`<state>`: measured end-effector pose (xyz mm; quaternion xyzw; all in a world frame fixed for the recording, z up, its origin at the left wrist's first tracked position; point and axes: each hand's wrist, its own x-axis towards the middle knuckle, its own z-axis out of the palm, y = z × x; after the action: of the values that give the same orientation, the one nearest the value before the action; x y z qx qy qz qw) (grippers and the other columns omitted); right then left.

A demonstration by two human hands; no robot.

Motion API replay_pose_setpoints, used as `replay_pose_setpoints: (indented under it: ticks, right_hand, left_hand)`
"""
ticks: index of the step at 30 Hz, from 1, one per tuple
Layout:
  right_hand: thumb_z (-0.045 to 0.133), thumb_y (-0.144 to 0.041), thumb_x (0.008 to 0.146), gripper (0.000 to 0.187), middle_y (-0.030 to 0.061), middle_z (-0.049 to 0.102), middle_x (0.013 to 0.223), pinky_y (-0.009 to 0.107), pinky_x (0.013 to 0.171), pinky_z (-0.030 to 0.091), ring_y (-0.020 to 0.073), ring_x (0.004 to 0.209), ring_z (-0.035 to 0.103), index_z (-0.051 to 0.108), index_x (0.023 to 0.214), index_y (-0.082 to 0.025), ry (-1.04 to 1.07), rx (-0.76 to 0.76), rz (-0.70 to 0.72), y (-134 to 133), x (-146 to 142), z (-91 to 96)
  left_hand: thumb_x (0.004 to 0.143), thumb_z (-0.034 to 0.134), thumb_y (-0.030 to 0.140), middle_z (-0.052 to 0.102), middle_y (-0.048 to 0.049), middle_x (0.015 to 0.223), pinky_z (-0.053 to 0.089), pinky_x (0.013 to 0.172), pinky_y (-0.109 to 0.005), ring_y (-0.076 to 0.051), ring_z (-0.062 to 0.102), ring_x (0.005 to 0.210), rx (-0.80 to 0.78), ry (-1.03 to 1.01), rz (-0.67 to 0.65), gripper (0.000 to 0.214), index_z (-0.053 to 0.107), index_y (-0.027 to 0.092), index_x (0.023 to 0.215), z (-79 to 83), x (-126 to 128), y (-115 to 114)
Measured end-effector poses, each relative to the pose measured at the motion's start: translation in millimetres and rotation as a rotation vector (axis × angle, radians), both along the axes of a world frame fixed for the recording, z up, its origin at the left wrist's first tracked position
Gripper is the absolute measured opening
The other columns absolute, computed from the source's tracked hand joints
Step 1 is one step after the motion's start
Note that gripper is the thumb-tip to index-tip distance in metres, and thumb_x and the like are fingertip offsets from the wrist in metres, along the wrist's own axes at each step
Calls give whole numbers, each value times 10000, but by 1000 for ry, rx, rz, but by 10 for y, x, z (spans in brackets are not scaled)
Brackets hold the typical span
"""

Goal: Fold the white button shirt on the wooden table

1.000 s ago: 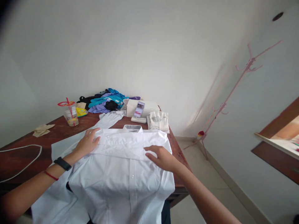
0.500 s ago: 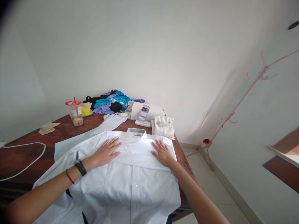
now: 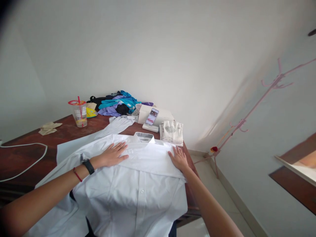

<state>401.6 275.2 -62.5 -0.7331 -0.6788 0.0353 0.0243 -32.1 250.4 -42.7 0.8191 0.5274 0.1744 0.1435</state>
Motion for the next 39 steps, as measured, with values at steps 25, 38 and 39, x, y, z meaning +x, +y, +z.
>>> replay_pose_setpoints:
  ticks: [25, 38, 39]
  right_hand:
    - [240, -622, 1023, 673, 41, 150, 1686, 548, 1224, 172, 315, 1551, 138, 286, 1599, -277, 83, 30, 155, -239, -212, 38]
    - [497, -537, 967, 666, 149, 284, 1640, 556, 1167, 316, 401, 1484, 311, 443, 1532, -188, 168, -102, 206, -182, -405, 420]
    - [497, -524, 970, 636, 157, 349, 1611, 529, 1156, 351, 387, 1458, 372, 481, 1507, -185, 183, -74, 274, -164, -509, 487]
  left_hand:
    - [1007, 376, 581, 174, -56, 1680, 131, 1212, -598, -353, 164, 1540, 115, 211, -139, 639, 296, 333, 1590, 27, 528, -2]
    - [988, 392, 593, 228, -169, 1658, 282, 1079, -717, -459, 245, 1485, -19, 375, -147, 637, 371, 301, 1554, 319, 696, 37]
    - [984, 399, 600, 280, -179, 1636, 330, 1063, -690, -455, 292, 1464, -9, 374, -147, 627, 407, 291, 1530, 365, 729, 46]
